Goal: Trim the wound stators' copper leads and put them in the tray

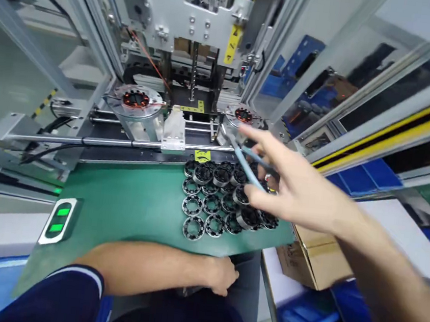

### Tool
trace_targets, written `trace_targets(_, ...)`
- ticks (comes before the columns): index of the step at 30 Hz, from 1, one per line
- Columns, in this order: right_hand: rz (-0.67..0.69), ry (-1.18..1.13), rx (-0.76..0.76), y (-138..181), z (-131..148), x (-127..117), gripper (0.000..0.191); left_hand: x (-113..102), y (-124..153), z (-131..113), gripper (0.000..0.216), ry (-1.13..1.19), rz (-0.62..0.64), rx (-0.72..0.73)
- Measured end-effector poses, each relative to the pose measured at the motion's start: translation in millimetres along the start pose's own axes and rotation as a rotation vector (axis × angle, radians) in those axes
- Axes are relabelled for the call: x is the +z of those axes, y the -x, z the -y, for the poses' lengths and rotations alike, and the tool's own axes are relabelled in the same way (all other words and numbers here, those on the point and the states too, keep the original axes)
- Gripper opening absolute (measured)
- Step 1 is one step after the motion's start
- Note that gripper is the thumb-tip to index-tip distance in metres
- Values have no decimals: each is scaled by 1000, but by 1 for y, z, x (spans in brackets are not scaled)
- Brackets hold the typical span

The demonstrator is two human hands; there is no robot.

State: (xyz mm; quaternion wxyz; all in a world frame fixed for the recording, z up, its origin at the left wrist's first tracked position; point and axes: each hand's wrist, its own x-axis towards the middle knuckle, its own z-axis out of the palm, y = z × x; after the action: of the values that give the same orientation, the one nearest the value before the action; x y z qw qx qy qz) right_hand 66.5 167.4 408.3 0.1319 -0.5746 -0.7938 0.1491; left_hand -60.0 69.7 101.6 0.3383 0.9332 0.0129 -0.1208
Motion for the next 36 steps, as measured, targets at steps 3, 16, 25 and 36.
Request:
trace_targets(3, -149, 1, 119, 66, -28, 43, 85, -4, 2, 2, 53, -85, 175, -40)
trace_targets(16, -185, 216, 142, 80, -68, 111, 75, -171, 221, -95, 54, -140, -317, -395)
trace_targets(25, 53, 307, 264, -107, -70, -17, 82, -353, 312, 38, 83, -686, -552, -1167)
trace_targets(36, 598, 178, 589, -210, -84, -4, 34, -376, 294, 129, 118, -439, -220, -1261)
